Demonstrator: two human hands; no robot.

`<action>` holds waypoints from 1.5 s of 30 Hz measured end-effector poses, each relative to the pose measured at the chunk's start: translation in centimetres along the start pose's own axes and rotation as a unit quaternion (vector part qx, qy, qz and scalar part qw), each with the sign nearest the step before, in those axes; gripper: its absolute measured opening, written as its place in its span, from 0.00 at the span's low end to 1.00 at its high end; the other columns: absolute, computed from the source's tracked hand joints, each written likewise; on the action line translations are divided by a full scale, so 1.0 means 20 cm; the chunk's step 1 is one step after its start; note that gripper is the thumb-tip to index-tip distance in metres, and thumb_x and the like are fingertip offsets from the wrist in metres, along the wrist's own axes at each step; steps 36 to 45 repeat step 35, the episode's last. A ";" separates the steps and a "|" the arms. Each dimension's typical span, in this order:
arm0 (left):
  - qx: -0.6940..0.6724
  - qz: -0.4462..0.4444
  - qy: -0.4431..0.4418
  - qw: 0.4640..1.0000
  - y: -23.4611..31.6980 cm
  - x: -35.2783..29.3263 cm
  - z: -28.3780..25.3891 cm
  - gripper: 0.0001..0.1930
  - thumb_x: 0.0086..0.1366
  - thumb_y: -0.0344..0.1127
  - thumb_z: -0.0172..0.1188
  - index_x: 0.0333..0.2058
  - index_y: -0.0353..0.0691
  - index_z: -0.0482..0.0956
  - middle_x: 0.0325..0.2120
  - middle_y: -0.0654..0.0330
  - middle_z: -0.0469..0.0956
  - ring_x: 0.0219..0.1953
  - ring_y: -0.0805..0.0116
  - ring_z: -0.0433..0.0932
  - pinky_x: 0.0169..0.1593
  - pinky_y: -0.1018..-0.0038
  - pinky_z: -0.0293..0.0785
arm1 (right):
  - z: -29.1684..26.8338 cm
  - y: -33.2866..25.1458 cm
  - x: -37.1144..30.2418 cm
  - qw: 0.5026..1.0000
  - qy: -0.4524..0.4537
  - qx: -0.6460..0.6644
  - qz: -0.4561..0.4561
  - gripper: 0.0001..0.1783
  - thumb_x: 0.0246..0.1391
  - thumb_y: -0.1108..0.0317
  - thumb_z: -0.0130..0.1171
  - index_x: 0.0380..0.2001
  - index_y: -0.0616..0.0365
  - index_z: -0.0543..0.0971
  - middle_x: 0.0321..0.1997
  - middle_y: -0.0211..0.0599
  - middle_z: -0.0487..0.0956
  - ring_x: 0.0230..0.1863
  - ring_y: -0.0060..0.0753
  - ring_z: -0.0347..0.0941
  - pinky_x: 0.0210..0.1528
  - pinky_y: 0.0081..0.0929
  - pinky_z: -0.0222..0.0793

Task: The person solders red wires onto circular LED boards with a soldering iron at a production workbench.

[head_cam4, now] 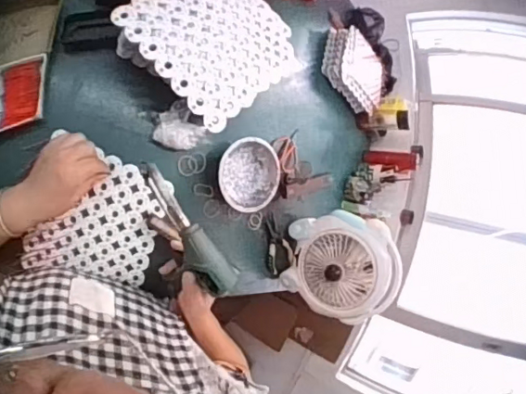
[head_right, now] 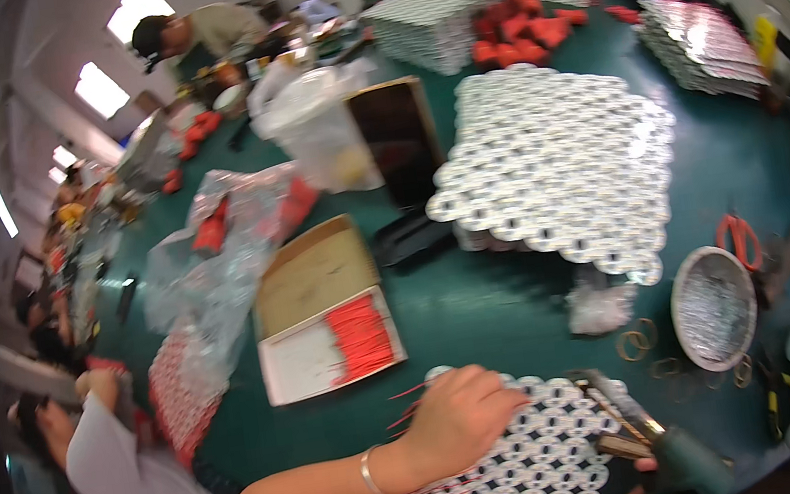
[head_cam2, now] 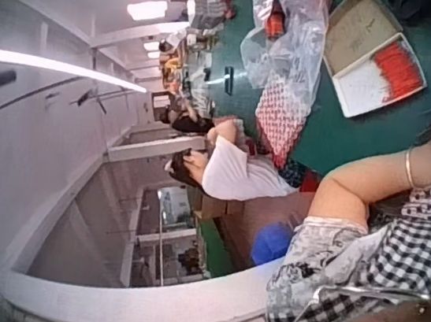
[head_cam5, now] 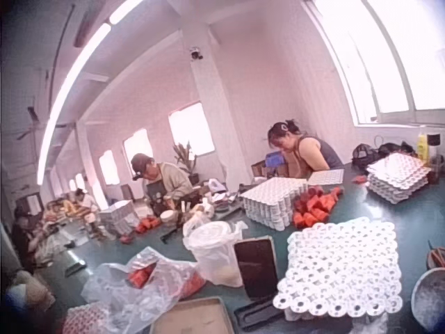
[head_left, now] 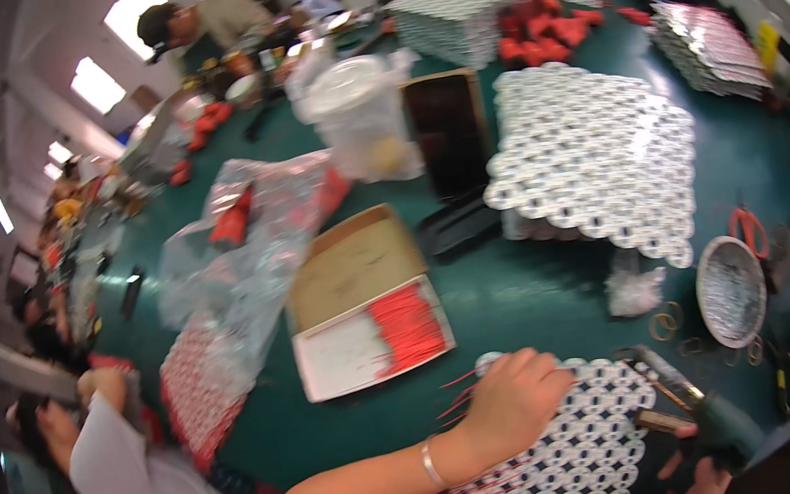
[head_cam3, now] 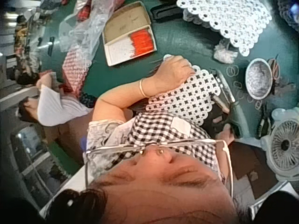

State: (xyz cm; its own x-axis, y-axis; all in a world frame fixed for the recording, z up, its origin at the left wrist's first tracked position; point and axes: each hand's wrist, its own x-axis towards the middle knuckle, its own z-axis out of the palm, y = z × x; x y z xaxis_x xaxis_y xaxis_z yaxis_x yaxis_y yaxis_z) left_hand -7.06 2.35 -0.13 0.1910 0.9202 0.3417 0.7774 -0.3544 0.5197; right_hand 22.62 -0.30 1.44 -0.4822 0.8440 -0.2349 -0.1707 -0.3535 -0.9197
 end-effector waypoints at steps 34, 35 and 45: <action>0.072 -0.033 0.025 0.997 0.03 -0.11 0.00 0.10 0.39 0.29 0.64 0.25 0.49 0.79 0.21 0.71 0.71 0.31 0.70 0.69 0.39 0.65 0.53 | 0.08 -0.03 0.07 0.883 -0.016 -0.424 -0.199 0.32 0.41 0.70 0.65 0.50 0.67 0.64 0.44 0.48 0.74 0.44 0.40 0.73 0.46 0.32 0.68; 0.070 -0.033 0.022 0.997 0.03 -0.11 0.00 0.10 0.39 0.29 0.64 0.25 0.49 0.79 0.21 0.71 0.71 0.31 0.70 0.69 0.39 0.65 0.53 | 0.08 -0.02 0.08 0.878 -0.020 -0.433 -0.202 0.33 0.41 0.70 0.65 0.51 0.66 0.63 0.45 0.48 0.74 0.45 0.40 0.72 0.47 0.33 0.68; 0.070 -0.033 0.022 0.997 0.03 -0.11 0.00 0.10 0.39 0.29 0.64 0.25 0.49 0.79 0.21 0.71 0.71 0.31 0.70 0.69 0.39 0.65 0.53 | 0.08 -0.02 0.08 0.878 -0.020 -0.433 -0.202 0.33 0.41 0.70 0.65 0.51 0.66 0.63 0.45 0.48 0.74 0.45 0.40 0.72 0.47 0.33 0.68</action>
